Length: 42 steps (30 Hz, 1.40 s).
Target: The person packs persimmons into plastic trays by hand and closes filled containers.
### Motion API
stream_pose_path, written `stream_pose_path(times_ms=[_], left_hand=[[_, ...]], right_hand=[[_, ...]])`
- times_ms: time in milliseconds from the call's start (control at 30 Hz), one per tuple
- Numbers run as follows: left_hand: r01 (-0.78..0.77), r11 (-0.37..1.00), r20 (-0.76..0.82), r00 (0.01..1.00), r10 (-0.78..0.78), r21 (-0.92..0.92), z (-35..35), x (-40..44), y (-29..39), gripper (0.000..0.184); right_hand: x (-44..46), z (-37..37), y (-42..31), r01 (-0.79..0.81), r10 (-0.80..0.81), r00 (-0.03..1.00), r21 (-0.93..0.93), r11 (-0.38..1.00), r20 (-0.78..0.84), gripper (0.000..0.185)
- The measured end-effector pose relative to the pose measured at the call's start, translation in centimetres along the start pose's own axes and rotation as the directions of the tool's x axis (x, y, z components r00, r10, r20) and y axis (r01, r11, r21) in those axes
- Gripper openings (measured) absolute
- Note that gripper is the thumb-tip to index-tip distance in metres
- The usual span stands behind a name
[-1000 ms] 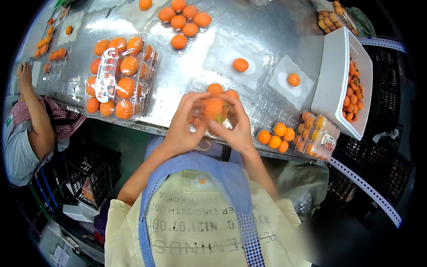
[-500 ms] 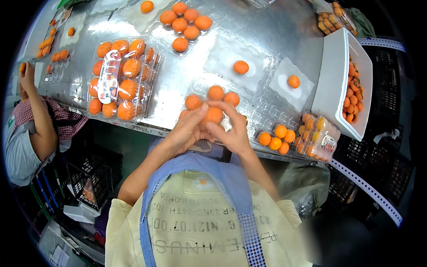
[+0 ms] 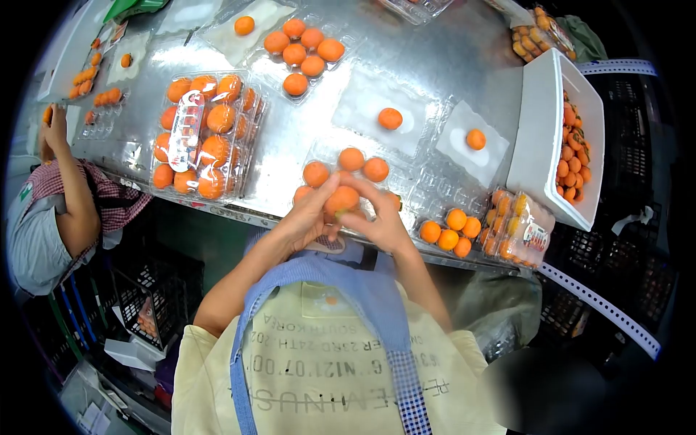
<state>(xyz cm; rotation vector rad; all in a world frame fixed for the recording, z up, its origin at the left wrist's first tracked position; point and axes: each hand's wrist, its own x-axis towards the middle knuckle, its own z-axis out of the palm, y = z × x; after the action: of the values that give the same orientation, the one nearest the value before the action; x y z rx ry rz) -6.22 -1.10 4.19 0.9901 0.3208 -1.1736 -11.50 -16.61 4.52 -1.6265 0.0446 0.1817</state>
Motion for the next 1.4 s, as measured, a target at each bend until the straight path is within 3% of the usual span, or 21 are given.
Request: stream_pose_path(times_ms=[33,133,233,300,333,367,500,567,600,667,733,800,900,933,1000,1067,1267,1300,1400], left_hand=[[-0.001,1.0,-0.019,1.0,0.001,0.03,0.1,-0.1,-0.1,0.06],[0.033,0.996,0.044,0.998,-0.036,0.08,-0.6,0.3,-1.2,0.066],[0.014,0.995,0.007,1.0,-0.015,0.094,0.3,0.0,-1.8,0.07],[0.013,0.999,-0.144,0.99,-0.007,0.042,1.1,-0.1,-2.3,0.069],[0.012,1.0,-0.185,0.983,-0.007,0.024,1.6,0.3,-2.5,0.069],[-0.033,0.997,-0.141,0.989,0.043,0.073,1.3,0.4,-2.7,0.066],[-0.199,0.979,-0.112,0.973,0.201,0.035,-0.1,1.1,-3.9,0.052],[-0.255,0.967,-0.096,0.962,0.255,0.01,-0.3,1.4,-4.4,0.044],[-0.28,0.96,-0.087,0.956,0.28,0.016,-0.2,1.5,-4.6,0.04],[-0.313,0.949,-0.077,0.946,0.314,0.022,0.4,1.7,-4.7,0.033],[-0.327,0.945,-0.071,0.942,0.327,0.012,1.0,1.9,-5.2,0.027],[-0.346,0.938,-0.091,0.934,0.347,0.019,1.4,1.7,-5.6,0.023],[-0.377,0.926,-0.112,0.92,0.377,0.02,1.2,1.2,-5.7,0.023],[-0.388,0.922,-0.157,0.911,0.382,-0.01,1.2,1.0,-5.6,0.023],[-0.41,0.91,-0.286,0.881,0.377,-0.062,1.0,0.0,-5.4,0.023],[-0.484,0.871,-0.298,0.846,0.441,-0.087,-0.4,-0.4,-5.4,0.022],[-0.517,0.839,-0.398,0.814,0.422,-0.169,-3.3,-1.0,-5.0,0.021],[-0.507,0.842,-0.403,0.82,0.405,-0.185,-3.5,-0.9,-5.1,0.022],[-0.467,0.855,-0.427,0.836,0.345,-0.224,-3.6,-1.1,-4.7,0.026]], right_hand=[[-0.2,0.0,-0.1,0.06,-0.059,0.998,-0.057,0.997,0.014,0.045],[-0.7,-0.1,0.6,0.053,-0.051,0.998,-0.128,0.99,0.019,0.052],[-1.5,-0.4,1.1,0.07,-0.067,0.998,-0.225,0.972,0.021,0.05],[-2.1,-1.2,1.7,0.025,-0.027,0.999,-0.097,0.995,-0.019,0.05],[-2.6,-2.2,1.9,0.007,-0.011,0.998,-0.054,0.999,-0.065,0.049],[-3.1,-3.2,1.7,0.024,-0.001,0.986,0.136,0.99,-0.169,0.046],[-5.3,-14.2,1.4,0.063,0.015,0.845,0.127,0.99,-0.535,0.039],[-6.5,-19.1,-2.0,0.147,-0.022,0.712,0.118,0.982,-0.702,0.036],[-7.0,-21.5,-3.3,0.098,-0.079,0.597,-0.026,0.995,-0.799,0.032],[-8.0,-27.5,-4.5,0.049,-0.201,0.55,-0.209,0.977,-0.81,0.028],[-8.4,-33.4,-4.2,-0.05,-0.493,0.423,-0.562,0.825,-0.761,0.034],[-9.4,-38.3,-2.1,-0.521,-0.6,0.395,-0.708,0.477,-0.695,0.043],[-10.1,-38.7,-2.1,-0.65,-0.45,0.488,-0.655,0.386,-0.748,0.05],[-10.0,-39.2,-1.2,-0.6,-0.574,0.479,-0.725,0.337,-0.664,0.05],[-9.5,-37.6,-1.0,-0.377,-0.61,0.485,-0.779,0.501,-0.627,0.044],[-8.3,-32.5,-2.1,-0.221,-0.478,0.512,-0.648,0.729,-0.713,0.037],[-5.0,-19.1,0.2,-0.151,-0.304,0.803,-0.667,0.729,-0.513,0.026],[-4.6,-17.4,1.2,-0.078,-0.323,0.849,-0.704,0.706,-0.417,0.025],[-3.9,-12.6,3.2,0.015,-0.286,0.923,-0.718,0.696,-0.257,0.024]])
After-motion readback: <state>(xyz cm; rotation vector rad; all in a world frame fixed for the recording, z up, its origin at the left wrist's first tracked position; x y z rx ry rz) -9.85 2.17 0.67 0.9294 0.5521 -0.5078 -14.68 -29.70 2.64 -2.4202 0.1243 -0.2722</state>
